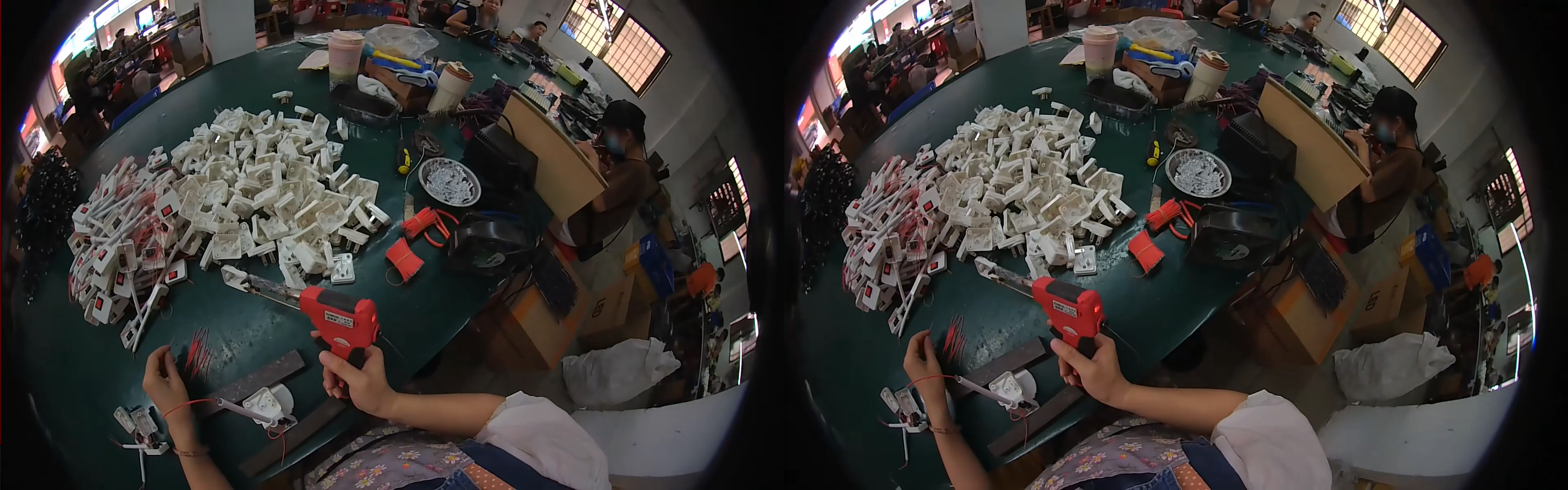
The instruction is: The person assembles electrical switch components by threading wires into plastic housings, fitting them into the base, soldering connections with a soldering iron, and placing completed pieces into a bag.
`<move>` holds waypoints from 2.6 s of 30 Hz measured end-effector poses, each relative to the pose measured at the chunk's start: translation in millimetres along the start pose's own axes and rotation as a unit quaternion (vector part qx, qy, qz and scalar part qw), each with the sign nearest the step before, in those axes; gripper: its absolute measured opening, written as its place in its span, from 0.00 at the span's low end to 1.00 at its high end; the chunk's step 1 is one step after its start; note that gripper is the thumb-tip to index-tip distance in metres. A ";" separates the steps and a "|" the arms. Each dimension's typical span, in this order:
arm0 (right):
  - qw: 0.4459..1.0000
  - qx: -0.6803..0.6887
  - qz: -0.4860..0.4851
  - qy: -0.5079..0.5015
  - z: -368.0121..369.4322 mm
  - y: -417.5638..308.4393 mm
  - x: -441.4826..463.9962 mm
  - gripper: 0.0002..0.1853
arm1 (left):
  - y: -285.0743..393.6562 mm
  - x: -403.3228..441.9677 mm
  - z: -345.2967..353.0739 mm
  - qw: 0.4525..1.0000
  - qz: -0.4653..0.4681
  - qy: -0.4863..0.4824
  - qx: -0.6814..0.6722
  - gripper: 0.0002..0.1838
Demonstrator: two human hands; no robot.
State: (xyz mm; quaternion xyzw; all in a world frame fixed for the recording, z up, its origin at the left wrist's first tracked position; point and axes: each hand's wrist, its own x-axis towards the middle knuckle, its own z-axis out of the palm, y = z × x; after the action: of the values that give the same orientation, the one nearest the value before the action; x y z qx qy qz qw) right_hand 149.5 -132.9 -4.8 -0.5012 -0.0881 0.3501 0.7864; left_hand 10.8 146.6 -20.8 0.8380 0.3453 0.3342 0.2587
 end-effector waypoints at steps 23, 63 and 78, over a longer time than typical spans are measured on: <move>1.000 0.003 -0.015 -0.003 -1.6 3.2 0.3 0.20 | -6.7 2.0 -12.1 0.998 -0.049 0.003 -0.028 0.09; 1.000 0.018 -0.020 0.006 2.4 4.9 1.5 0.19 | -21.4 9.9 -56.8 0.919 -0.084 0.246 -0.297 0.10; 1.000 -0.009 -0.012 0.009 0.2 2.0 1.6 0.20 | 44.7 -7.5 -54.5 0.945 -0.040 0.279 -0.168 0.08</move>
State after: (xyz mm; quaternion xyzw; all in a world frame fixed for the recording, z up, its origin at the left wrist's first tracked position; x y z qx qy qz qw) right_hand 149.6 -131.2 -6.8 -0.5107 -0.0903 0.3349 0.7867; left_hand -15.3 124.0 41.0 0.6409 0.3757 0.5974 0.3019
